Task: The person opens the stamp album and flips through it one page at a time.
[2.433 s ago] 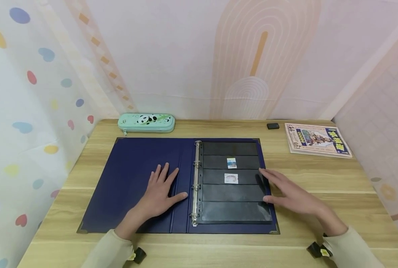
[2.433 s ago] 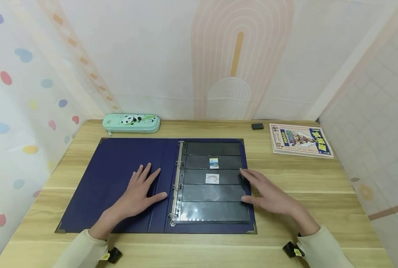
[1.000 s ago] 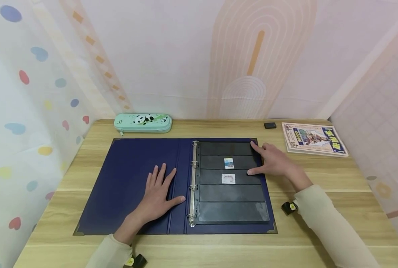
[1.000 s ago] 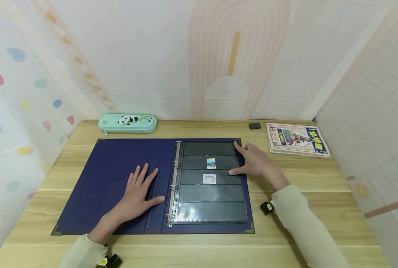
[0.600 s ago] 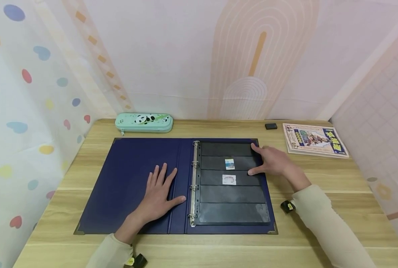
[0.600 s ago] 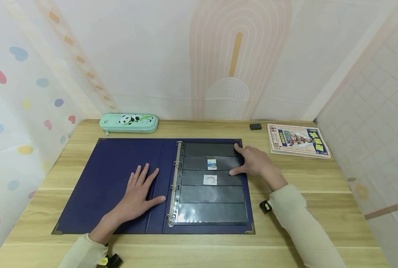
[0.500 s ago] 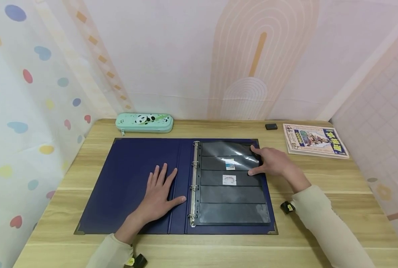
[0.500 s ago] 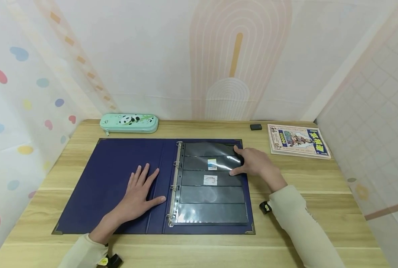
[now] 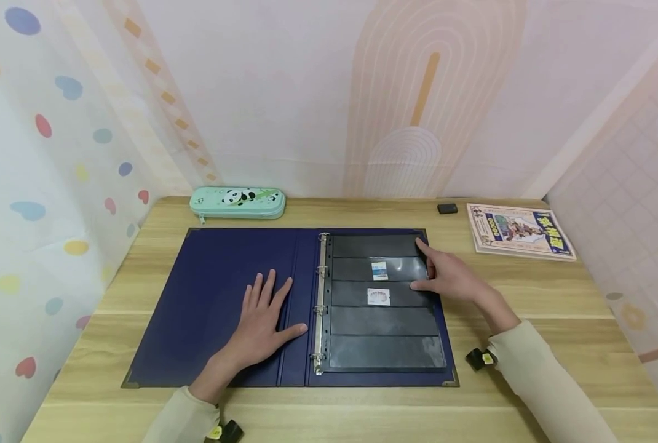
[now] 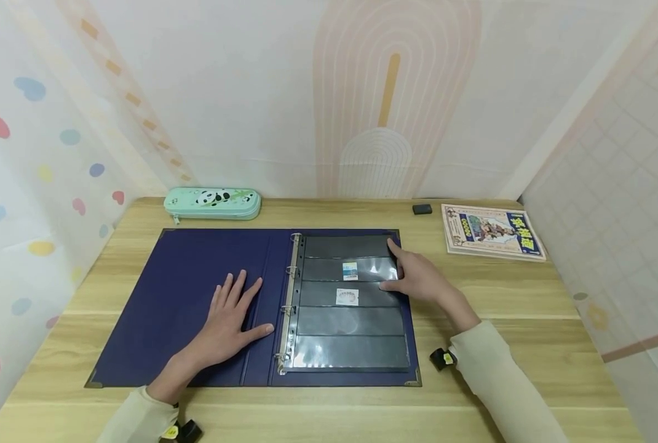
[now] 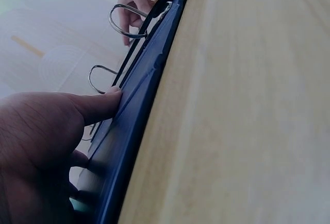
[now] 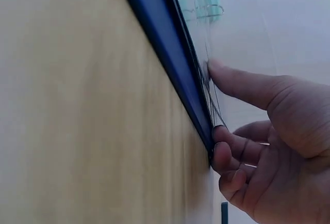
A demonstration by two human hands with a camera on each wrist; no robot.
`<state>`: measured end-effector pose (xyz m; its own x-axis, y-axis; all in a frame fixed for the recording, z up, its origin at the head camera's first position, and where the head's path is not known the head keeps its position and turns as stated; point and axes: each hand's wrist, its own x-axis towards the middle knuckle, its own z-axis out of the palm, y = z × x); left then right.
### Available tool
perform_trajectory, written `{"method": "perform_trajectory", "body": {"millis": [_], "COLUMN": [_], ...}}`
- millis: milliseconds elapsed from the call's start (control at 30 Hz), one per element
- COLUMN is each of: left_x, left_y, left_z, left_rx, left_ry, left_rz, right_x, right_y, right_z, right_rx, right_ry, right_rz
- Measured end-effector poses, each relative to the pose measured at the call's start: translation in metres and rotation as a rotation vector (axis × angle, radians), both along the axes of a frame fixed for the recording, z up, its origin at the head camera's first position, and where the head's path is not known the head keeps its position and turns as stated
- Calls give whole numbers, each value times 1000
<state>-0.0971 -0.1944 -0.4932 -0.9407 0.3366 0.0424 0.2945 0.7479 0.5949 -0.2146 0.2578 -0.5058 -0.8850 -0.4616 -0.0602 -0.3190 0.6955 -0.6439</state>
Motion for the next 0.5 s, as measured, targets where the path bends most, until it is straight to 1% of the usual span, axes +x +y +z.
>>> {"method": "perform_trajectory", "body": {"millis": [67,133,167,267,300,333,433,500], "left_x": [0,1,1,2,2,2,1,0], "left_y": [0,1,2,2,2,2,1,0], "left_z": [3,7,9,11,11,9,5,1], "left_rx": [12,20,22,23,21,12,5,-10], "left_ry": [7,5,5,-5,-4,0,13,16], "left_rz": [0,1,1,9,9,10,9,8], "right_x": [3,10,13,26,30,32,44,49], "right_y": [1,0,0,-6,-8,-8,-13,-12], "right_z": [-2,2,2,14,17,16,29,29], "right_rx": [-20,-53,-63,-121,-139,-160,-195,-213], "right_ry": [20,27,31,39,45,54,31,25], "right_rz": [-17,-19,-36,-28,-22,-21,-14,-23]}}
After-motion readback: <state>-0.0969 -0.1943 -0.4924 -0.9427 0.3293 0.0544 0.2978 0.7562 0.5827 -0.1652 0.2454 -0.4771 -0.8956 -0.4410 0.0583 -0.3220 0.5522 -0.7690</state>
